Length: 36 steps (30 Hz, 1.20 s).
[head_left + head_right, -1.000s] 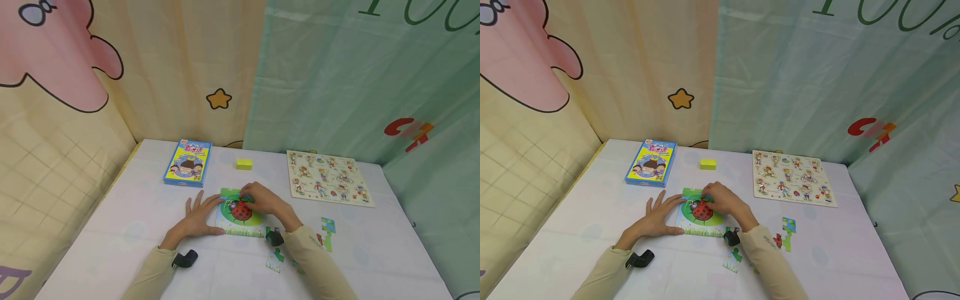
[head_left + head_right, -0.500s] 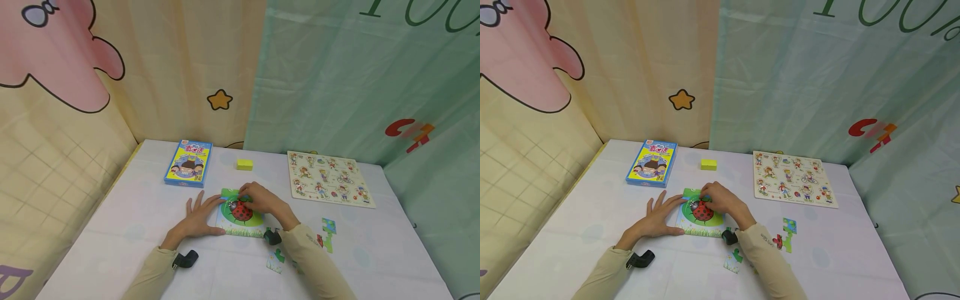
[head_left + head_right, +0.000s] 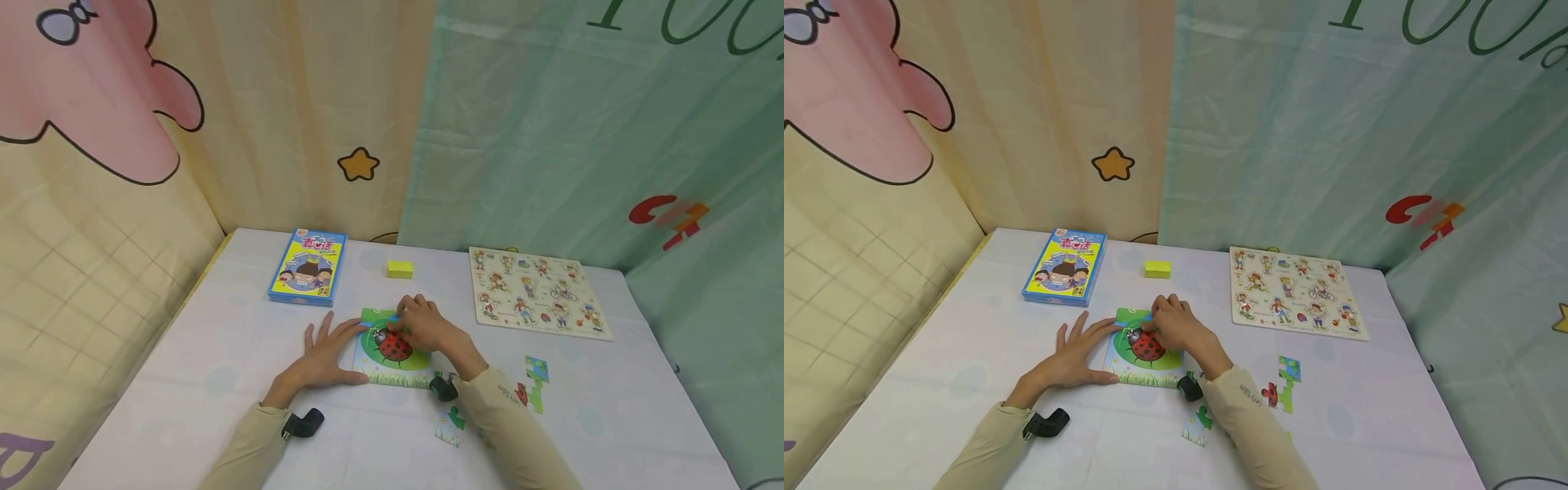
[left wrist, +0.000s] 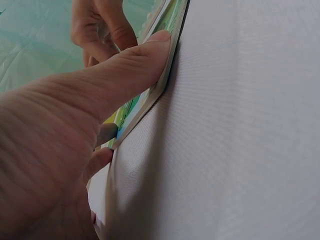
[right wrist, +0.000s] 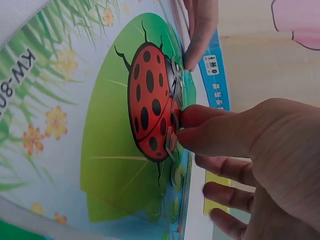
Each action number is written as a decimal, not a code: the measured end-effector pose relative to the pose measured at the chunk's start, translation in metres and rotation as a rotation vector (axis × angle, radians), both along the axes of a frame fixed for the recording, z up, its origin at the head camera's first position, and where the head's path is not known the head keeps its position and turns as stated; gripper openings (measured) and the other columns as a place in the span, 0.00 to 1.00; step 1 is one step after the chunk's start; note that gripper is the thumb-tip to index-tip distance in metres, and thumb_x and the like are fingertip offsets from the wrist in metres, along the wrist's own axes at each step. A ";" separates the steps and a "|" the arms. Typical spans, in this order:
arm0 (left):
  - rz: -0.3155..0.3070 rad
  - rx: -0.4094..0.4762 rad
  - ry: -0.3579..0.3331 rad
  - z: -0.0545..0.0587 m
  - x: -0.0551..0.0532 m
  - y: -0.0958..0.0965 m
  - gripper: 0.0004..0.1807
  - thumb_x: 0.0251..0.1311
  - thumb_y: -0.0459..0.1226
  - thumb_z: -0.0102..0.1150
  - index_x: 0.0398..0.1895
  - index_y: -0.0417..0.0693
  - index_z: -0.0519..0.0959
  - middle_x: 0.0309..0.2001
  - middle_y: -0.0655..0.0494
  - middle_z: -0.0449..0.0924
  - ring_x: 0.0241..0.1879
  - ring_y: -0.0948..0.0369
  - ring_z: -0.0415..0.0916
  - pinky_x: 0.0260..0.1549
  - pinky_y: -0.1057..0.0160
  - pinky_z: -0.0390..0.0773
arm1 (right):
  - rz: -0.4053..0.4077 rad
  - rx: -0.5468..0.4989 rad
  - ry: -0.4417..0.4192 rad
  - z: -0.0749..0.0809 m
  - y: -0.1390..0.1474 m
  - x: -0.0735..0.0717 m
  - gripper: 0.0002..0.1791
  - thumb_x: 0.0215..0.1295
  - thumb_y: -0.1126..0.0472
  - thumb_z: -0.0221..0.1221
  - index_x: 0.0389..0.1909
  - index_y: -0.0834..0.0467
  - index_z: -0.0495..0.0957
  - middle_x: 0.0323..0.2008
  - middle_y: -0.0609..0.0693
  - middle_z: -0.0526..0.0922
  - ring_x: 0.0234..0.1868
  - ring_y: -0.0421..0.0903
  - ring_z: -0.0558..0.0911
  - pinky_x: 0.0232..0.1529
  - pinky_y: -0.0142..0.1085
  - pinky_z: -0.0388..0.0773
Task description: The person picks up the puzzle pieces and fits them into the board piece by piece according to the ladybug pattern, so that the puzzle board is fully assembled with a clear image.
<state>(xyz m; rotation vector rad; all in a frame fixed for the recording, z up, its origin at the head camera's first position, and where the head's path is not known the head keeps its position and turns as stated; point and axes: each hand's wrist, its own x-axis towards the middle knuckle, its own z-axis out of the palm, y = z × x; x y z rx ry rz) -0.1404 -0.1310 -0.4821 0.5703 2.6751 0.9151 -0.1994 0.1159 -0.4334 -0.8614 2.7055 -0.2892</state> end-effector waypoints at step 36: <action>0.005 0.017 -0.002 0.003 -0.001 0.002 0.52 0.46 0.57 0.76 0.75 0.57 0.63 0.79 0.49 0.53 0.78 0.34 0.25 0.68 0.25 0.23 | -0.117 -0.290 0.040 0.003 0.134 0.055 0.21 0.66 0.59 0.65 0.58 0.58 0.80 0.62 0.55 0.77 0.64 0.57 0.73 0.63 0.56 0.73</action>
